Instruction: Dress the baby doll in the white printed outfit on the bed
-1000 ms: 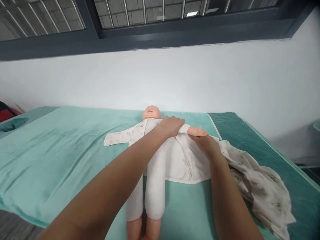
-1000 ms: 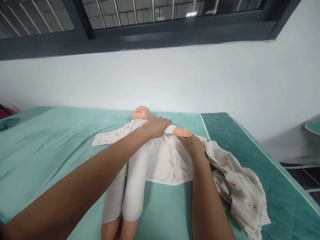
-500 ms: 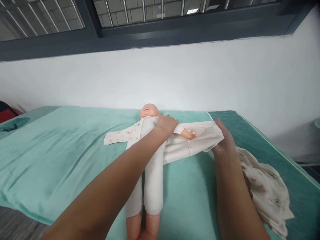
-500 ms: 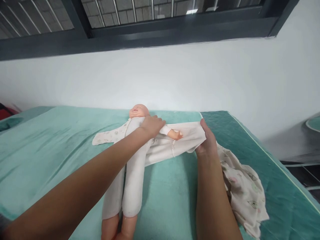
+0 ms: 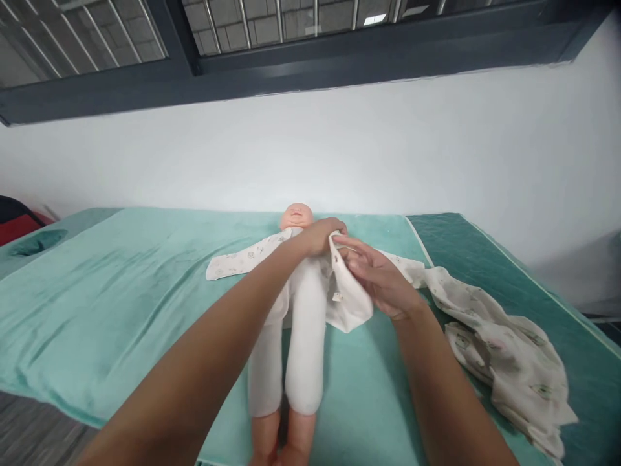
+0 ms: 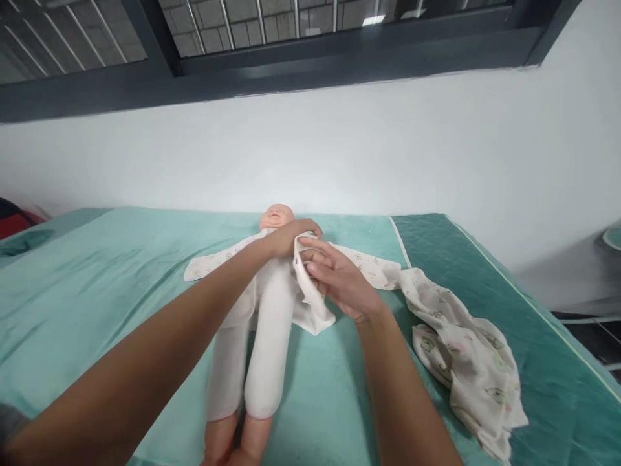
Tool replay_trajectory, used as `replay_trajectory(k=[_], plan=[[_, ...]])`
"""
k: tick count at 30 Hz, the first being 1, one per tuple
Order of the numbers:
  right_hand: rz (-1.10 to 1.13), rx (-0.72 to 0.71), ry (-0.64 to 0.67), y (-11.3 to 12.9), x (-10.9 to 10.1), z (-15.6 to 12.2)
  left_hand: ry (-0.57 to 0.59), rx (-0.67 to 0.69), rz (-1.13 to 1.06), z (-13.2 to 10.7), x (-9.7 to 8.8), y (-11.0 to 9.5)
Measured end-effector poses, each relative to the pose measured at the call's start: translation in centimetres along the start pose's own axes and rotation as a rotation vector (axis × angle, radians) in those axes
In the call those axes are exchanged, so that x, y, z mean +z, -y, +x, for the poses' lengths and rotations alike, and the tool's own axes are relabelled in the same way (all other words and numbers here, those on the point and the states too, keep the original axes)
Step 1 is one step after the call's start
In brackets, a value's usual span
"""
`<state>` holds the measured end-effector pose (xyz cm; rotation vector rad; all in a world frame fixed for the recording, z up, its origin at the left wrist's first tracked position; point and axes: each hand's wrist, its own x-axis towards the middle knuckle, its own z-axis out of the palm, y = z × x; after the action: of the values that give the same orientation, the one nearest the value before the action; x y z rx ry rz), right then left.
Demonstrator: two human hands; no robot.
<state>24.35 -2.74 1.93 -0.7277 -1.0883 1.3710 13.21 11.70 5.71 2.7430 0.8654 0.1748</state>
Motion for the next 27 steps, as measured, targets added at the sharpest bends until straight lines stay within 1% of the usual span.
replay_trajectory(k=[1, 2, 3, 4, 5, 6, 8, 9, 11, 13, 14, 16, 19, 21, 23, 25, 27], plan=[[0.002, 0.010, 0.069, -0.2, 0.2, 0.0, -0.025, 0.031, -0.068, -0.6, -0.7, 0.6], [-0.009, 0.016, 0.125, -0.4, 0.3, 0.0, -0.075, 0.042, -0.131, -1.2, -1.3, 1.2], [-0.036, 0.005, 0.150, -0.7, 0.4, 0.1, -0.142, 0.032, -0.189, -2.0, -1.7, 1.7], [-0.075, -0.029, 0.133, -1.0, 0.5, 0.2, -0.222, -0.001, -0.237, -2.7, -2.0, 2.2], [-0.126, -0.075, 0.079, -1.4, 0.6, 0.4, -0.302, -0.058, -0.265, -3.4, -2.1, 2.7], [-0.191, -0.123, 0.001, -1.7, 0.7, 0.6, -0.369, -0.126, -0.278, -4.0, -2.0, 3.2], [-0.356, -0.199, -0.144, -2.3, 1.1, 0.9, -0.463, -0.268, -0.285, -5.2, -1.4, 4.0], [-0.452, -0.222, -0.175, -2.6, 1.3, 1.0, -0.497, -0.326, -0.292, -5.6, -1.0, 4.2], [-0.634, -0.261, -0.139, -3.0, 1.8, 1.0, -0.555, -0.389, -0.337, -6.4, -0.1, 4.6], [-0.750, -0.321, -0.048, -3.2, 2.3, 0.9, -0.601, -0.398, -0.429, -7.0, 0.5, 4.5], [-0.780, -0.336, -0.006, -3.2, 2.6, 0.8, -0.612, -0.402, -0.475, -7.3, 0.7, 4.4], [-0.803, -0.320, 0.070, -3.2, 2.9, 0.7, -0.588, -0.417, -0.535, -7.8, 0.7, 3.8], [-0.767, -0.249, 0.169, -3.1, 2.8, 0.5, -0.494, -0.411, -0.504, -8.4, 0.5, 2.9], [-0.701, -0.227, 0.186, -3.2, 2.5, 0.3, -0.464, -0.399, -0.478, -9.0, 0.5, 2.5], [-0.628, -0.218, 0.110, -3.5, 2.1, -0.2, -0.475, -0.383, -0.508, -10.1, 1.0, 2.4], [-0.566, -0.211, -0.053, -4.1, 1.6, -1.3, -0.534, -0.351, -0.542, -12.1, 2.2, 2.7], [-0.524, -0.207, -0.234, -5.1, 1.0, -2.8, -0.628, -0.346, -0.508, -14.8, 4.1, 3.3]])
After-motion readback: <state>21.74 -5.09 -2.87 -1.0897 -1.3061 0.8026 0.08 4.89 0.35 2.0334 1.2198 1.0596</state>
